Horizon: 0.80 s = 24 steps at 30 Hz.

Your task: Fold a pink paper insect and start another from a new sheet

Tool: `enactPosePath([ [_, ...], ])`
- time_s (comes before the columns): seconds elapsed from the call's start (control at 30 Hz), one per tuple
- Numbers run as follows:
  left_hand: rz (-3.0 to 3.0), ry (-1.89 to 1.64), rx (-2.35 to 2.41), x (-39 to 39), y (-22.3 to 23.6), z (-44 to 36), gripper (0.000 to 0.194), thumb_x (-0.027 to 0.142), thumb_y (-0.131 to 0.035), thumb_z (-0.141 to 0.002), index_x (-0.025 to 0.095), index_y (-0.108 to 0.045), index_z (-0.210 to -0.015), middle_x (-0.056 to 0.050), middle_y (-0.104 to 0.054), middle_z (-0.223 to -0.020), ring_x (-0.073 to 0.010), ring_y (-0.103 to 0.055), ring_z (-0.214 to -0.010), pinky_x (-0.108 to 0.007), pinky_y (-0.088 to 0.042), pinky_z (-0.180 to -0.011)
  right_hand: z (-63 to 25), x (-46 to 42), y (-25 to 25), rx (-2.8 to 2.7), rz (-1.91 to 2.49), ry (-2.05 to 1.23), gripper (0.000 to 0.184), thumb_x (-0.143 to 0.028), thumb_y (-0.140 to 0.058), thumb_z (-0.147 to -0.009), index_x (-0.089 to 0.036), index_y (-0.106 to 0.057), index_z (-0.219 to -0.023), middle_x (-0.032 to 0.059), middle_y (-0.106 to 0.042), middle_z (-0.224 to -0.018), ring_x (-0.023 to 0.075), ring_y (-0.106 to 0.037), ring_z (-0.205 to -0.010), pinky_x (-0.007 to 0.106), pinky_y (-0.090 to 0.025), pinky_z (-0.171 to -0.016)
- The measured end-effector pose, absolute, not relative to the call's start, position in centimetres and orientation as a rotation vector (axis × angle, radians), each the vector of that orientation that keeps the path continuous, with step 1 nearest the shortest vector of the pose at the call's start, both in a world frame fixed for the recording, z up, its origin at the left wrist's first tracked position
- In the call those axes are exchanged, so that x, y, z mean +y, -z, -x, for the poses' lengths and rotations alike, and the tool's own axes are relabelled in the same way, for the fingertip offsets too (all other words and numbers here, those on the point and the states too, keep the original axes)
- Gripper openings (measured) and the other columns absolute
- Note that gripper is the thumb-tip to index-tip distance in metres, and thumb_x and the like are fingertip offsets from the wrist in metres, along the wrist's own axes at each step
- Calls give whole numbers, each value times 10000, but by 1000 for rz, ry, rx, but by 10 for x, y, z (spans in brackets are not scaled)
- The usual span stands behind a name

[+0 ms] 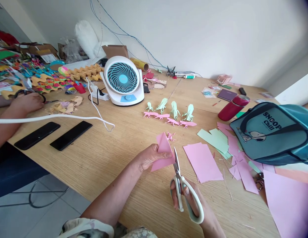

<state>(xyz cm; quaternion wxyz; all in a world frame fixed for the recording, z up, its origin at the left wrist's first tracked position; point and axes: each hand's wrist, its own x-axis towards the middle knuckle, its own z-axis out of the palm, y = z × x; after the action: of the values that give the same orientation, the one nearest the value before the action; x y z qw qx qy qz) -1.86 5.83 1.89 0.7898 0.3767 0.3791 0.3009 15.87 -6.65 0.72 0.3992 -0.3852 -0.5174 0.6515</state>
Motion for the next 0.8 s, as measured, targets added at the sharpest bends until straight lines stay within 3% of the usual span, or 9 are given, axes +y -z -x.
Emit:
enactPosePath([
  [0.3, -701, -710, 743, 63, -17, 22, 375, 425, -856, -635, 105, -705, -758, -29, -696, -723, -110, -598, -627, -217, -415, -632, -158, -67, -1, -1298, 941, -1636, 435, -583, -421, -954, -168, -554, -946, 14, -588, -564, 122, -470, -473, 252, -384, -495],
  [0.5, -615, -837, 765, 64, -20, 17, 348, 336, -898, -582, 125, -699, -775, -18, -711, -744, -124, -631, -685, -234, -453, -711, -158, -67, 0, -1323, 944, -1635, 454, -593, -412, -954, -165, -560, -950, 25, -598, -595, 118, -467, -471, 256, -385, -497],
  [0.8, -745, -750, 786, 63, -23, 18, 368, 395, -890, -574, 109, -718, -732, -22, -706, -702, -110, -614, -634, -221, -423, -658, -155, -66, 0, -1319, 935, -1627, 446, -609, -407, -949, -183, -539, -940, -2, -562, -547, 128, -470, -477, 256, -381, -498],
])
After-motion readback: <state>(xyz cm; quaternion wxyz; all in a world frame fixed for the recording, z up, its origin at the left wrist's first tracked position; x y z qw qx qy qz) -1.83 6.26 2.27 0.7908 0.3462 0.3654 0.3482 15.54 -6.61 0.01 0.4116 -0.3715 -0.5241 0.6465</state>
